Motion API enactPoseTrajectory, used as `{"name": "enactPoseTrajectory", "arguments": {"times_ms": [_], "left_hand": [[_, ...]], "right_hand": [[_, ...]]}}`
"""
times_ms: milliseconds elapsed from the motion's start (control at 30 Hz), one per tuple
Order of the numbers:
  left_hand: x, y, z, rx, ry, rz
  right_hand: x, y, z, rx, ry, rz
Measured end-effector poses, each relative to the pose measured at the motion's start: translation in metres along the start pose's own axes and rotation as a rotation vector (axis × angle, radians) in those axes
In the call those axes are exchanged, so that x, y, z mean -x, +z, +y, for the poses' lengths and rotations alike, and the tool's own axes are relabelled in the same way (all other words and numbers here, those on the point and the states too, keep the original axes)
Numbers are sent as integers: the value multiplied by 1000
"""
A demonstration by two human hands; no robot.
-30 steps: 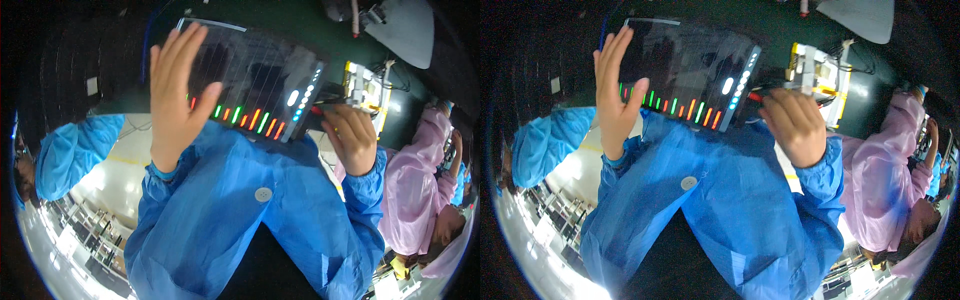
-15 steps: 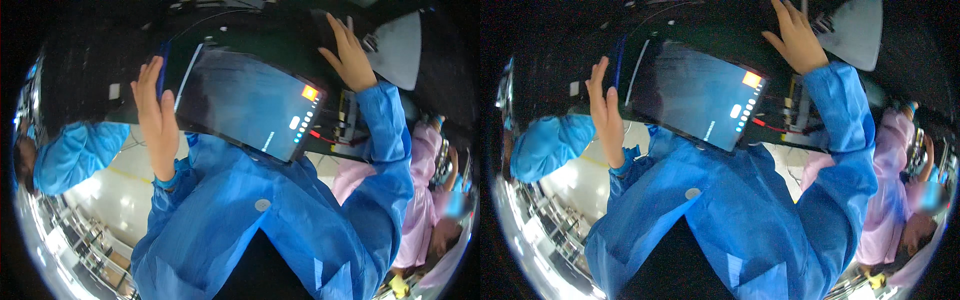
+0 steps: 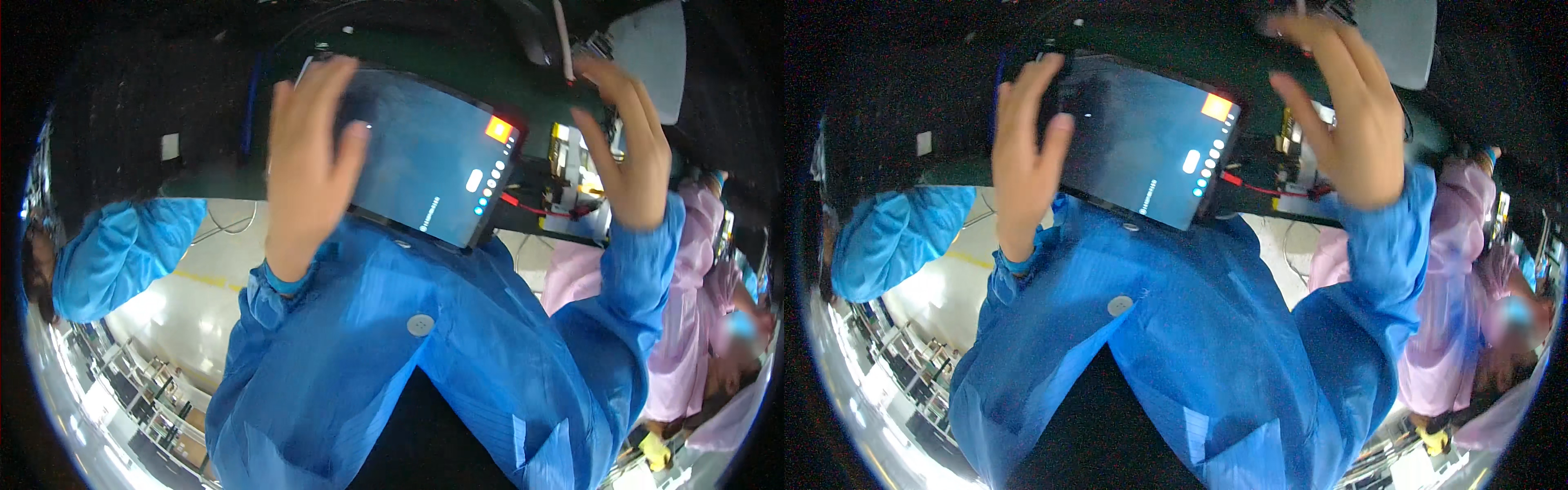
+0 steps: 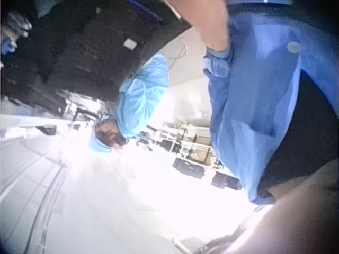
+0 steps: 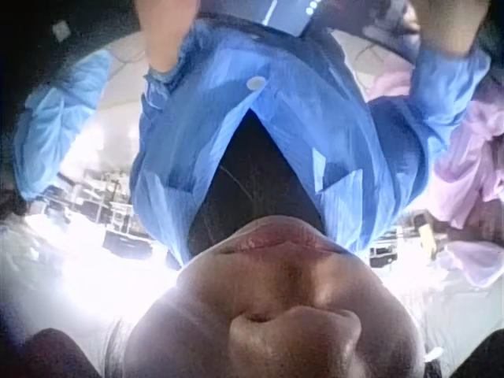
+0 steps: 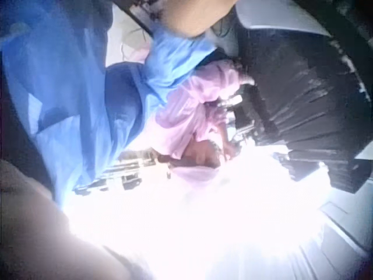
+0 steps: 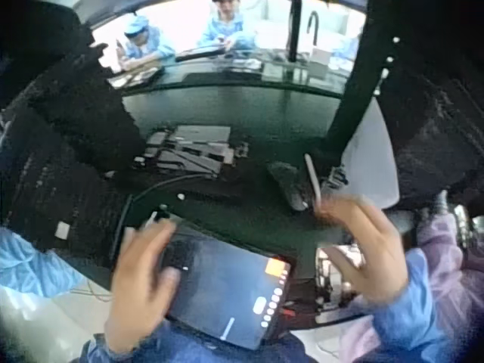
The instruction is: The person tests tablet screens by connecting them to testing cables, interacting with the displays by hand, peeling protective film, and disconnecting the cables before sorting the tablets.
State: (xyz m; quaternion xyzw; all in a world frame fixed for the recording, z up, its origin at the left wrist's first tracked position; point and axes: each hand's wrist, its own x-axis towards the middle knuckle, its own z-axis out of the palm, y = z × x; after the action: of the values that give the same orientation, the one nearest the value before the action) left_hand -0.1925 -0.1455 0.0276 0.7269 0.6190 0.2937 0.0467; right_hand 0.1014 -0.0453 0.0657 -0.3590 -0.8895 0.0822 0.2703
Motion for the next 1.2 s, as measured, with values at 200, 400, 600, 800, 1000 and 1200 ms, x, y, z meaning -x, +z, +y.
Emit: {"name": "enactPoseTrajectory", "arguments": {"times_ms": [200, 400, 600, 800, 1000, 1200], "left_hand": [[-23, 52, 63, 79, 230, -367], [-35, 82, 71, 81, 314, -385], [-35, 82, 67, 90, 292, -423], [-40, 78, 67, 116, 261, -478], [-44, 73, 64, 188, 270, -488], [-39, 35, 21, 34, 148, -161]], "right_hand": [[82, 16, -55, 23, 145, -199], [97, 55, -40, 23, 62, -204], [90, 48, -25, -46, -75, -311], [90, 43, -16, -192, -88, -343], [95, 41, -28, -166, -5, -238], [100, 45, -31, -126, 144, -87]]}}
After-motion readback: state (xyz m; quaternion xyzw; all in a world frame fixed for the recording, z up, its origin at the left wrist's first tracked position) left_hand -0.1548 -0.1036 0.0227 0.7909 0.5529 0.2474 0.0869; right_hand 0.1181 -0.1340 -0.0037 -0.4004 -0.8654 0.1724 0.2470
